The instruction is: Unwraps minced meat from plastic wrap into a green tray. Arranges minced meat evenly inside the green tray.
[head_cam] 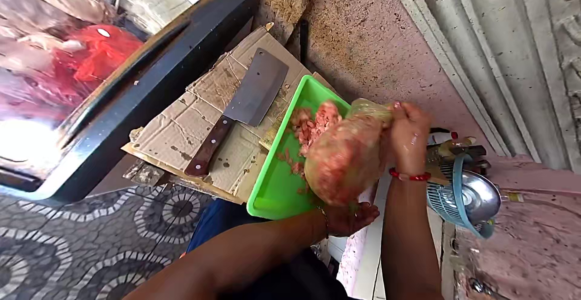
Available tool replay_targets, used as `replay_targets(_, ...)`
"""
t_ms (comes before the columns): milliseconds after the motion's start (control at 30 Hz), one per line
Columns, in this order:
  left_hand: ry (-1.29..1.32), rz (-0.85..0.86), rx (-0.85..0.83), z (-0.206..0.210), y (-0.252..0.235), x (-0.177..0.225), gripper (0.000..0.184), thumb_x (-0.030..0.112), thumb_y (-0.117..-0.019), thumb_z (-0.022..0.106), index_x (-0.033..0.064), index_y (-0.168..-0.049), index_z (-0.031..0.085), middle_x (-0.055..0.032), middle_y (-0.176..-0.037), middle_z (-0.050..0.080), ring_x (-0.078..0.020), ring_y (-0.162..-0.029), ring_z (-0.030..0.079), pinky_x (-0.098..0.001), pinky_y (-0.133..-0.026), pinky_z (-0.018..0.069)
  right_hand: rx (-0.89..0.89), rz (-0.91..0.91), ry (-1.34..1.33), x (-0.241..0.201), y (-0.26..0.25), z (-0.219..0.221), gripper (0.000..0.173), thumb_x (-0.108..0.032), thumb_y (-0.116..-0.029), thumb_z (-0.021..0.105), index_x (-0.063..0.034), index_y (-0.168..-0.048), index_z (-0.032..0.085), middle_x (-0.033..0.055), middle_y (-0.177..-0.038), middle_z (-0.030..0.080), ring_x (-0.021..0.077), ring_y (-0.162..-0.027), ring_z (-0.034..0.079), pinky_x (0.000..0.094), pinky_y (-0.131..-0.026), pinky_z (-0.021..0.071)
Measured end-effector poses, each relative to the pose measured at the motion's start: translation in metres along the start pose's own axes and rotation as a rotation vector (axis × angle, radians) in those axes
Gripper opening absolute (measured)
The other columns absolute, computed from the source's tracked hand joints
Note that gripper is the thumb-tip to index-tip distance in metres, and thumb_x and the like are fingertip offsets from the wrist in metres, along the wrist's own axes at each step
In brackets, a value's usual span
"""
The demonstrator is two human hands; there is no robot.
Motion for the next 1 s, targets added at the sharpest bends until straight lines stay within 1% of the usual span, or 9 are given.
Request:
replay_targets(100, -0.067, -0.02, 0.178, -0.002, -0.005, 0.016, 0.042, 0.031, -0.1138, 0.02, 0.0031, -0.121, 0.05, -0.0079, -0.094, 0.062, -0.0143, -0.079, 0.066, -0.0274, -0.077, 0.0566, -0.19, 0.013, -0.022, -0.004, 0.0, 0.051, 0.04, -0.038, -0.1121, 0.038, -0.0077, -0.123, 0.062, 0.0091, -0.078, 0.061, 0.017, -0.056, 0.06, 0.036, -0.054, 0.0563)
replay_targets(300, -0.475, -0.141, 0.292, -0.025, 0.039, 0.016, 0.06, 0.045, -0.1127, 0.02, -0.0021, -0.143, 0.042, -0.0204, -0.117, 0.064, -0.0246, -0.096, 0.068, -0.0381, -0.088, 0.0548, -0.219, 0.008, 0.069, -0.009, -0.003, 0.088, 0.041, -0.039, -0.1113, 0.04, -0.0062, -0.104, 0.064, 0.0109, -0.067, 0.057, 0.0205, -0.047, 0.054, 0.0386, -0.047, 0.0497)
replay_targets(400, -0.942, -0.099, 0.286, -0.018, 0.087, 0.036, 0.054, 0.04, -0.1137, 0.023, -0.0022, -0.133, 0.05, -0.0151, -0.1, 0.071, -0.0227, -0.084, 0.072, -0.0396, -0.079, 0.0592, -0.231, -0.023, 0.056, -0.007, -0.012, 0.088, 0.039, -0.033, -0.1119, 0.041, -0.0024, -0.107, 0.065, 0.0115, -0.073, 0.059, 0.0198, -0.053, 0.057, 0.0386, -0.053, 0.053)
replay_targets(500, -1.493, 0.194, 0.354, 0.018, 0.139, 0.082, 0.041, 0.032, -0.1124, 0.039, -0.0008, -0.112, 0.064, -0.0067, -0.081, 0.063, -0.0128, -0.062, 0.062, -0.0305, -0.059, 0.0546, -0.222, -0.096, -0.022, -0.007, -0.007, 0.085, 0.034, -0.029, -0.1113, 0.044, -0.0033, -0.111, 0.065, 0.0111, -0.078, 0.061, 0.0184, -0.056, 0.058, 0.0368, -0.055, 0.0538)
replay_targets(667, -1.921, 0.694, 0.688, 0.043, 0.203, 0.162, 0.042, 0.026, -0.111, 0.045, -0.0016, -0.089, 0.067, -0.0123, -0.073, 0.058, -0.0227, -0.065, 0.056, -0.0434, -0.063, 0.0477, -0.03, -0.293, -0.333, 0.013, 0.031, 0.035, 0.026, -0.016, -0.1065, 0.052, 0.0, -0.121, 0.068, 0.0074, -0.098, 0.071, 0.0084, -0.074, 0.069, 0.0287, -0.07, 0.0623)
replay_targets(767, -2.029, 0.659, 0.945, 0.031, 0.22, 0.186, 0.056, 0.037, -0.1121, 0.038, -0.0021, -0.084, 0.065, -0.0176, -0.074, 0.06, -0.0348, -0.073, 0.062, -0.0565, -0.068, 0.0486, 0.225, -0.067, -0.357, 0.079, 0.068, 0.004, 0.028, -0.01, -0.1051, 0.051, 0.0107, -0.117, 0.065, 0.011, -0.094, 0.068, 0.0072, -0.077, 0.066, 0.0247, -0.073, 0.0577)
replay_targets(867, -2.04, 0.24, 1.063, -0.003, 0.212, 0.173, 0.065, 0.056, -0.104, 0.05, -0.0074, -0.11, 0.065, -0.0283, -0.099, 0.067, -0.0462, -0.099, 0.066, -0.0657, -0.087, 0.0489, 0.203, 0.131, -0.408, 0.135, 0.093, 0.011, 0.05, -0.016, -0.1052, 0.051, 0.0108, -0.146, 0.043, 0.0249, -0.126, 0.062, 0.0212, -0.108, 0.064, 0.0347, -0.093, 0.0537)
replay_targets(933, -2.033, 0.14, 1.096, -0.013, 0.209, 0.159, 0.056, 0.039, -0.1029, 0.06, -0.0076, -0.133, 0.051, -0.0327, -0.118, 0.063, -0.0509, -0.114, 0.062, -0.0675, -0.096, 0.0465, 0.144, 0.159, -0.476, 0.153, 0.1, 0.023, 0.068, -0.019, -0.1028, 0.054, 0.0061, -0.158, 0.023, 0.0285, -0.142, 0.052, 0.0257, -0.124, 0.058, 0.0373, -0.102, 0.0494)
replay_targets(1000, -2.042, 0.18, 1.175, -0.013, 0.209, 0.16, 0.048, 0.025, -0.1039, 0.057, -0.0052, -0.139, 0.045, -0.033, -0.121, 0.063, -0.0513, -0.115, 0.062, -0.0669, -0.094, 0.0485, 0.113, 0.159, -0.528, 0.155, 0.101, 0.032, 0.074, -0.017, -0.1002, 0.056, 0.0033, -0.16, 0.017, 0.0276, -0.145, 0.05, 0.0235, -0.124, 0.06, 0.0349, -0.1, 0.0519)
Point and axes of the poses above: each hand's wrist, its own y-axis away from the middle knuckle, its own z-axis out of the palm, x = y × z, the point moved 10 cm from there along -y, towards the middle knuckle
